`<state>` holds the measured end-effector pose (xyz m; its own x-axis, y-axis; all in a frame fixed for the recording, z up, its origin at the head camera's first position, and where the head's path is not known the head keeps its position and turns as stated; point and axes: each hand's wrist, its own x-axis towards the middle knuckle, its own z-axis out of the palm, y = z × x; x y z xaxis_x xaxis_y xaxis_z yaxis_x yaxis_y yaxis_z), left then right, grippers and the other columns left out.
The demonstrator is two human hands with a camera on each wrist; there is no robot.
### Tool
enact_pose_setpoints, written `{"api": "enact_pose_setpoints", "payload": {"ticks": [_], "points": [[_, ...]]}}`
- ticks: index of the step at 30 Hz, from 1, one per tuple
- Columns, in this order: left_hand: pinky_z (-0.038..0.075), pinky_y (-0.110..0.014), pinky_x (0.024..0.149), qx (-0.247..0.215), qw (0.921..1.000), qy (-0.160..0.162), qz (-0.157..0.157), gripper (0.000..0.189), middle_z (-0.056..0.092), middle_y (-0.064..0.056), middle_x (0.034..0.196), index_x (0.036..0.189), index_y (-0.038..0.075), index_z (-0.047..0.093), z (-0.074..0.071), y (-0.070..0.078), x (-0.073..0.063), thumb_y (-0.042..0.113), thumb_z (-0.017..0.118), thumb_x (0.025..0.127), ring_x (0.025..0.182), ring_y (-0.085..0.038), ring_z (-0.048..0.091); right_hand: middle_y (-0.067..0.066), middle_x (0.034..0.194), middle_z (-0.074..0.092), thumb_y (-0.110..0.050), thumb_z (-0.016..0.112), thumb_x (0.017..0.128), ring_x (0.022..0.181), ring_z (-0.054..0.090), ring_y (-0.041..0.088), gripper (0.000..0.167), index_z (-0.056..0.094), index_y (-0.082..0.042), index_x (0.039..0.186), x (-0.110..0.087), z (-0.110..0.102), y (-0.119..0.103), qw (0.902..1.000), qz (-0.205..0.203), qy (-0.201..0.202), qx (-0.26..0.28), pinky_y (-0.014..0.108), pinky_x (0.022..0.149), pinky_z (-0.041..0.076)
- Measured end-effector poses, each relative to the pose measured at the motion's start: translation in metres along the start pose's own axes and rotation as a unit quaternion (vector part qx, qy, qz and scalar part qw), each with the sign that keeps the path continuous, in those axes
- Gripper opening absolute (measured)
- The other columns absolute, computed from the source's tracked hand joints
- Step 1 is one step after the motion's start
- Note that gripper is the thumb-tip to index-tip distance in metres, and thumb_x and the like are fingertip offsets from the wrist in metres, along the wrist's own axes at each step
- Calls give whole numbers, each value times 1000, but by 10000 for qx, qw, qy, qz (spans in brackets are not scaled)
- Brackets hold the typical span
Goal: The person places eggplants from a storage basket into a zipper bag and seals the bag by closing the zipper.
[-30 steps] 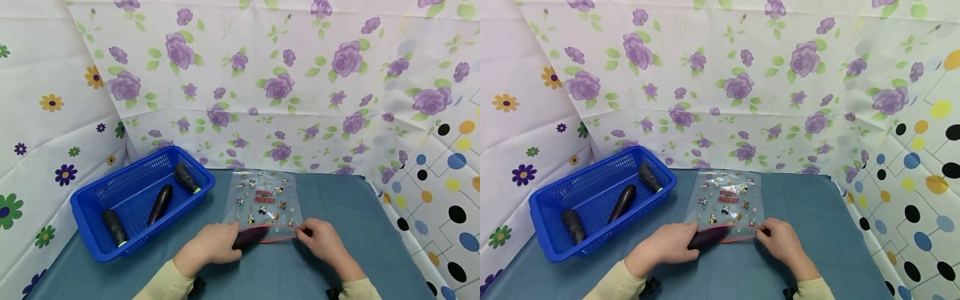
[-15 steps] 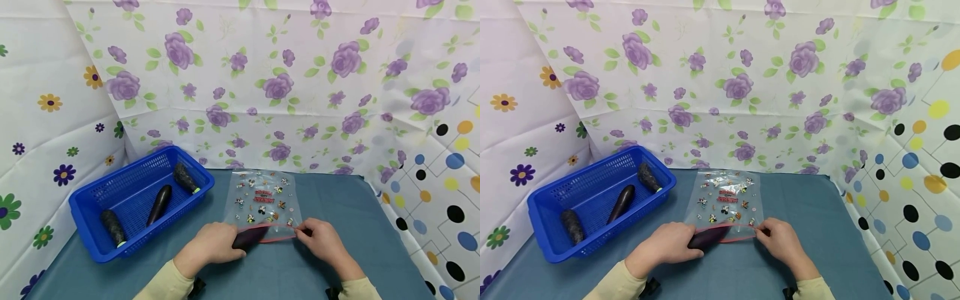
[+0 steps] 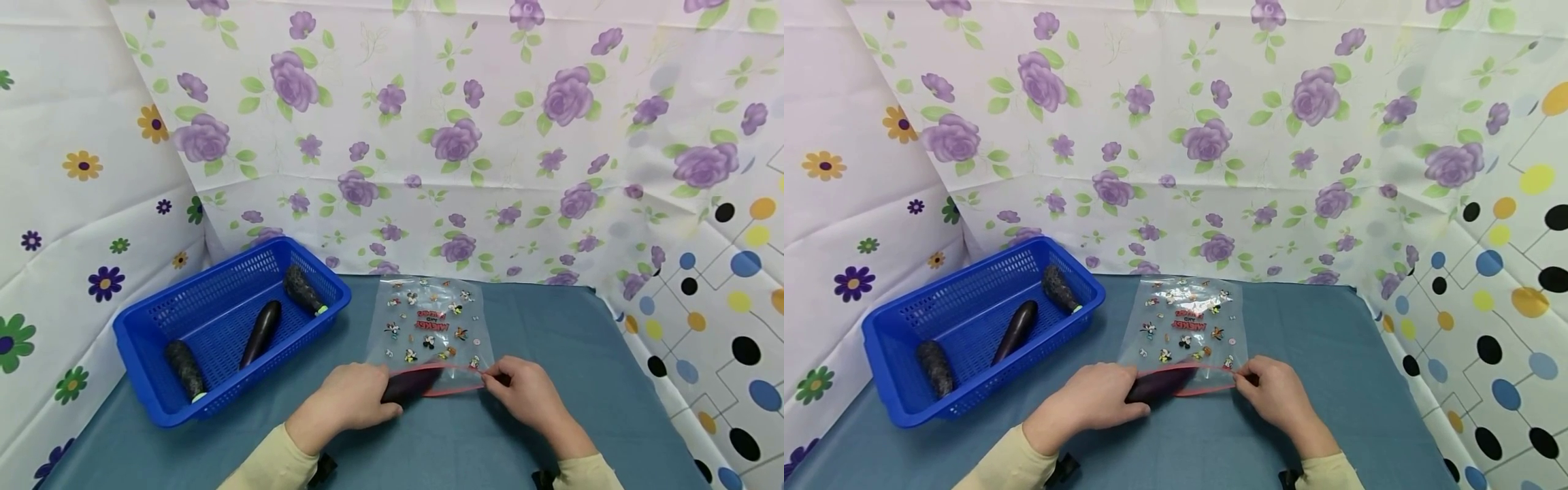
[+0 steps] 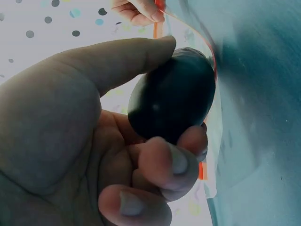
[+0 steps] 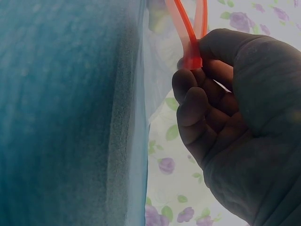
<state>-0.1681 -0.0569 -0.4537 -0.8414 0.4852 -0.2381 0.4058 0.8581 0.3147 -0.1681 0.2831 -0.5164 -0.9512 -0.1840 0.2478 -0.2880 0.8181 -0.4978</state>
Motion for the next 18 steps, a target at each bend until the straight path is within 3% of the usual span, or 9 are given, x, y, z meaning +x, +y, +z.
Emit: {"api": "enact_pose_setpoints", "payload": {"ticks": [10, 18], "points": [[55, -43, 69, -70, 9996, -249, 129, 41, 68, 0, 92, 124, 8, 69, -3, 1, -2, 34, 82, 96, 73, -16, 60, -14, 81, 65, -13, 87, 97, 68, 56, 1, 17, 81, -25, 88, 0, -1, -1, 10000, 71, -66, -11, 29, 62, 52], [52, -40, 63, 38, 9996, -48, 264, 32, 64, 3, 85, 111, 11, 68, -3, 2, -3, 33, 84, 94, 70, -15, 58, -15, 82, 65, -12, 88, 97, 68, 56, 0, 19, 80, -26, 88, 0, 0, 1, 10000, -9, -45, 22, 28, 62, 52]]}}
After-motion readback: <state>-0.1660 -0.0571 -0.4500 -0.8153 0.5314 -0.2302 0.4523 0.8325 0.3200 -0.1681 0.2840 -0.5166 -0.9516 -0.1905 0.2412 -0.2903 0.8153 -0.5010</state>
